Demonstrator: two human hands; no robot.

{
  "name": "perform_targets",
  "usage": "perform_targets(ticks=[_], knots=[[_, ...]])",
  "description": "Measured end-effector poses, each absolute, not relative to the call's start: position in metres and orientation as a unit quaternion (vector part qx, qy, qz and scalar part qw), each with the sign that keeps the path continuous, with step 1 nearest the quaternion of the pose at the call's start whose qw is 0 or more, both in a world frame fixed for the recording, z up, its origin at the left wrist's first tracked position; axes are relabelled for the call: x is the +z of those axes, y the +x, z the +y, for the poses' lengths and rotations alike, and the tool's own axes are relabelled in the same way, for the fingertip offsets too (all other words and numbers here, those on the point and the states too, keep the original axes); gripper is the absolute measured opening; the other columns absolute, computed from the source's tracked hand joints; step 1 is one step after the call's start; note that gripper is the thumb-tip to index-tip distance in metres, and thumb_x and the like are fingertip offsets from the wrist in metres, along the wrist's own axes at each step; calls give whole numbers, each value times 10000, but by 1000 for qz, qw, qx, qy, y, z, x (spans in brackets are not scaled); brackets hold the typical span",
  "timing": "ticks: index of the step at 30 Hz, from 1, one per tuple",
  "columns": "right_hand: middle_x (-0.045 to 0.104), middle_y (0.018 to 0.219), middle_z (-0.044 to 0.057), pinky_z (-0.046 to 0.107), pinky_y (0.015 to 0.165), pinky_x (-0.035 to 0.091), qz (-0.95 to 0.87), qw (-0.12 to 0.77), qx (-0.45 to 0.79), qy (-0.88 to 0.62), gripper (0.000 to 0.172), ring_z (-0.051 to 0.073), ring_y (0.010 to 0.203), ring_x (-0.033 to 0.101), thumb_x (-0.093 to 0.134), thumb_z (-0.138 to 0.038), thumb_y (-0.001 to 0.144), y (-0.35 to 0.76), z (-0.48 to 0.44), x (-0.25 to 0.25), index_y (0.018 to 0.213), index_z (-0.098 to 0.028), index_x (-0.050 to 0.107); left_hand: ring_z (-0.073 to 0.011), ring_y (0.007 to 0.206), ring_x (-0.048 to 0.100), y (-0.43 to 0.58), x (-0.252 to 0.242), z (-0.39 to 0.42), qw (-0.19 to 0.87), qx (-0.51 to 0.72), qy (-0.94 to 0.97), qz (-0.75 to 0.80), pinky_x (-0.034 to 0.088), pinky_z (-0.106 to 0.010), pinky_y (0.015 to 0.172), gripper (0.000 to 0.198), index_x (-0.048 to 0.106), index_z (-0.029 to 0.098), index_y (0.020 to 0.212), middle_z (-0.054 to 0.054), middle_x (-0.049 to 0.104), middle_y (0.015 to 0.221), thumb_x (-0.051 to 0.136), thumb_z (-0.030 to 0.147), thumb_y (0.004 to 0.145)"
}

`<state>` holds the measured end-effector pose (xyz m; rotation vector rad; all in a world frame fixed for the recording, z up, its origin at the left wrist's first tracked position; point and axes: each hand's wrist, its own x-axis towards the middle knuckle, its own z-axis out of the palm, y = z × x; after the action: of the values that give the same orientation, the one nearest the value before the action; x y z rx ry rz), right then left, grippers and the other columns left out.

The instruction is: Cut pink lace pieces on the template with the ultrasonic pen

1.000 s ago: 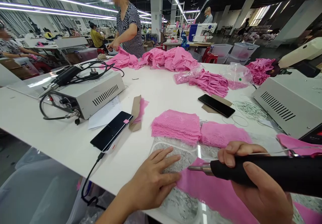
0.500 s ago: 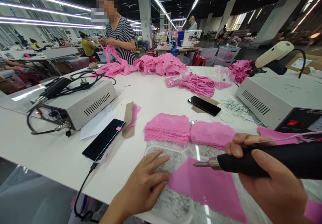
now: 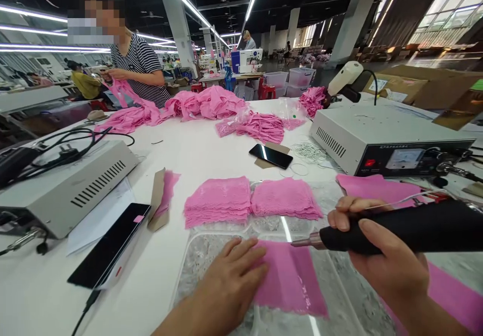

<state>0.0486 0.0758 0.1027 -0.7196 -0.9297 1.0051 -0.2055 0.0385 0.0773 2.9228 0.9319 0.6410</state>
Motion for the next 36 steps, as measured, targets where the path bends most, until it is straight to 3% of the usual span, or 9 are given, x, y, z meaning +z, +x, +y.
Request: perform_targets(ticks=[8,28,36], knots=[[523,757,2,278,541,509,-389,732,449,-333,88,121,577,525,715,-247,692,77,73,101,758,-234,657,-207,1052,638,-162,64,51,12,251,938,237,513,-378,923,215,625,112,1046,-116,689,1119,423,134,978],[538,845,5,278,586,504,-319,757,467,-327,93,106,604,517,716,-250,704,81,72,91,780,-236,666,-250,1206,580,-154,83,57,41,172,956,234,507,-421,974,262,594,140,1198,-101,645,1258,433,202,1001],[539,820,4,300,579,485,-316,765,450,-337,102,121,587,489,701,-261,671,78,72,96,770,-254,677,-277,1156,604,-136,74,50,67,208,936,277,513,-469,961,263,631,124,1132,-124,677,1180,496,295,984]])
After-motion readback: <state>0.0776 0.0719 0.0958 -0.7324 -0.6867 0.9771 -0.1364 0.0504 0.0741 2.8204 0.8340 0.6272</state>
